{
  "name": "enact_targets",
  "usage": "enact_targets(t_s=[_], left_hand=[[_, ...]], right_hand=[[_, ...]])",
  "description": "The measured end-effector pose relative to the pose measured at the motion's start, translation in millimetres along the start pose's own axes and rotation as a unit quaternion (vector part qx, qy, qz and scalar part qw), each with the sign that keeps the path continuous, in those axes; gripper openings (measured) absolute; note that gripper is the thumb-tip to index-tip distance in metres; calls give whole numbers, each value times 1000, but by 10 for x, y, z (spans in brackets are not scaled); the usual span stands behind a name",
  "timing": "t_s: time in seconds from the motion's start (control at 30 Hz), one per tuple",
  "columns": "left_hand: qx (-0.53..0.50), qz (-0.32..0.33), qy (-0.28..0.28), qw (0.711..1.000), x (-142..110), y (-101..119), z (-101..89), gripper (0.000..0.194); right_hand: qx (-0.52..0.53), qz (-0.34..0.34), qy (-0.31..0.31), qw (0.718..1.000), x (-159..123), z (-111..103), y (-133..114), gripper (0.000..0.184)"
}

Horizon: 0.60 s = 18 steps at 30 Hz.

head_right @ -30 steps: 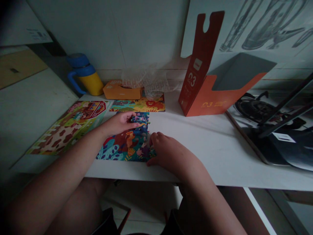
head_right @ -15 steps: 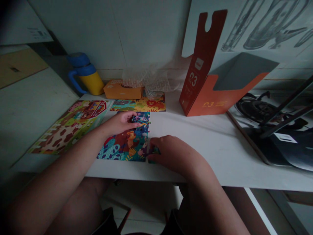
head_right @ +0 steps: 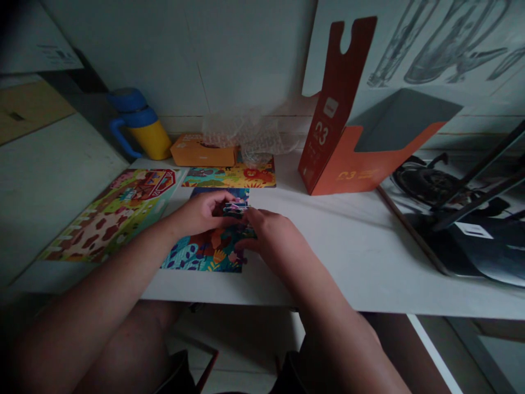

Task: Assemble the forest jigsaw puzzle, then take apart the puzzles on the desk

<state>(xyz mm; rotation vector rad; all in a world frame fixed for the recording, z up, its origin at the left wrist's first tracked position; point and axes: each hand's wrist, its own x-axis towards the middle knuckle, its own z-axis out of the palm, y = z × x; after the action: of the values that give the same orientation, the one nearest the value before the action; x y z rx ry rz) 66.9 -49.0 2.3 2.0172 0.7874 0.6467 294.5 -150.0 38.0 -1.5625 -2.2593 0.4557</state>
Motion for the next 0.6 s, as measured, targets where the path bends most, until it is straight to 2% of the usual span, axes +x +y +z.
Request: enact_targets(t_s=[0.2, 0.37, 0.6], left_hand=[[-9, -5, -54, 998, -22, 24, 13, 46], [21, -15, -49, 998, -20, 60, 12, 57], [66, -19, -61, 996, -28, 188, 61, 47]], right_hand=[[-28, 13, 20, 999, 54, 126, 34, 45], [-25, 10, 72, 997, 39, 181, 51, 54], [-76, 28, 93, 992, 33, 312, 22, 65]])
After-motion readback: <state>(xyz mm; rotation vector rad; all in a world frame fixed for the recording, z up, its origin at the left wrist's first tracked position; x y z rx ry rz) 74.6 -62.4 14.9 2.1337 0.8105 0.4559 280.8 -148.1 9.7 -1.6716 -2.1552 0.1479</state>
